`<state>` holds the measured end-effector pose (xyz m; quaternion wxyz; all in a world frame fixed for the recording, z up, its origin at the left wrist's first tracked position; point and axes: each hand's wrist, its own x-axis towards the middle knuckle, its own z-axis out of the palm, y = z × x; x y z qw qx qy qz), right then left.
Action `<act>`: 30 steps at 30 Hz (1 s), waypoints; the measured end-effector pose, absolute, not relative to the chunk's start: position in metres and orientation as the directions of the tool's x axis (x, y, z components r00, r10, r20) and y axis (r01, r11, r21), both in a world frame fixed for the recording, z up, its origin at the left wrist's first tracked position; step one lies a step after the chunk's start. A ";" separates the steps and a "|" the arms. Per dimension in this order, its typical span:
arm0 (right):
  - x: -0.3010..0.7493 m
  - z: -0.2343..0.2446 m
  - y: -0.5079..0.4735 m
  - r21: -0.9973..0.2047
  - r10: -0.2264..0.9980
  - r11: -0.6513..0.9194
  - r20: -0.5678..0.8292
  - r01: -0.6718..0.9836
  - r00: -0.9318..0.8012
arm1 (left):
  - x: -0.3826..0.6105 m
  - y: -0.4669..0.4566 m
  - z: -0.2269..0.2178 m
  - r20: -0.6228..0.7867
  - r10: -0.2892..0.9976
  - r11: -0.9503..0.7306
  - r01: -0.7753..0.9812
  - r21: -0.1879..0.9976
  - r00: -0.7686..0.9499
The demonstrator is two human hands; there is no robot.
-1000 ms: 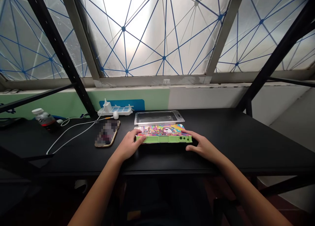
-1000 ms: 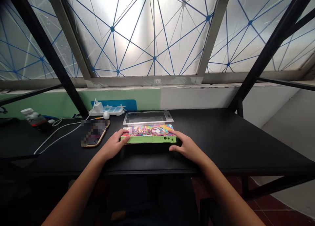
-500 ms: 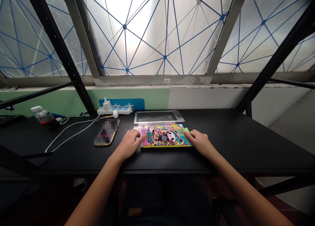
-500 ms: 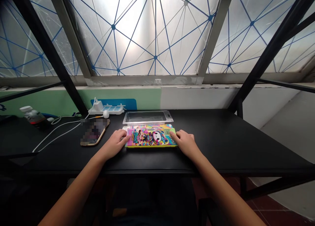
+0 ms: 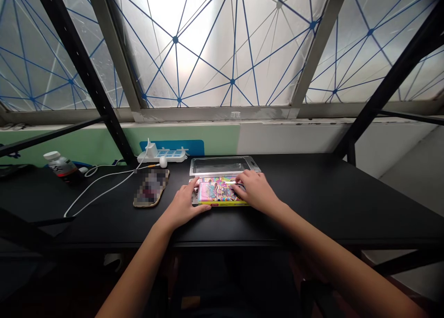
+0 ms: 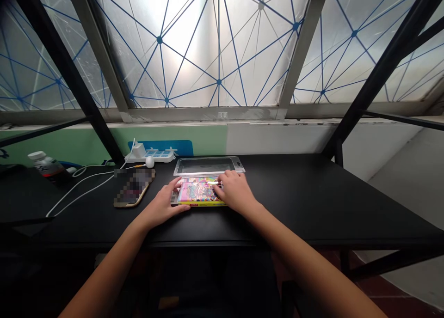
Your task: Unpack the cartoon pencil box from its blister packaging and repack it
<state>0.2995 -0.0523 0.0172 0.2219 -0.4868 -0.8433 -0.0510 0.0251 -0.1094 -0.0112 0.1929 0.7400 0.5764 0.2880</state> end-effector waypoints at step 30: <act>0.340 0.026 -0.095 -0.329 0.612 0.789 0.486 0.519 -0.624 | 0.017 -0.107 -0.007 0.125 0.984 -0.179 0.688 0.704 0.128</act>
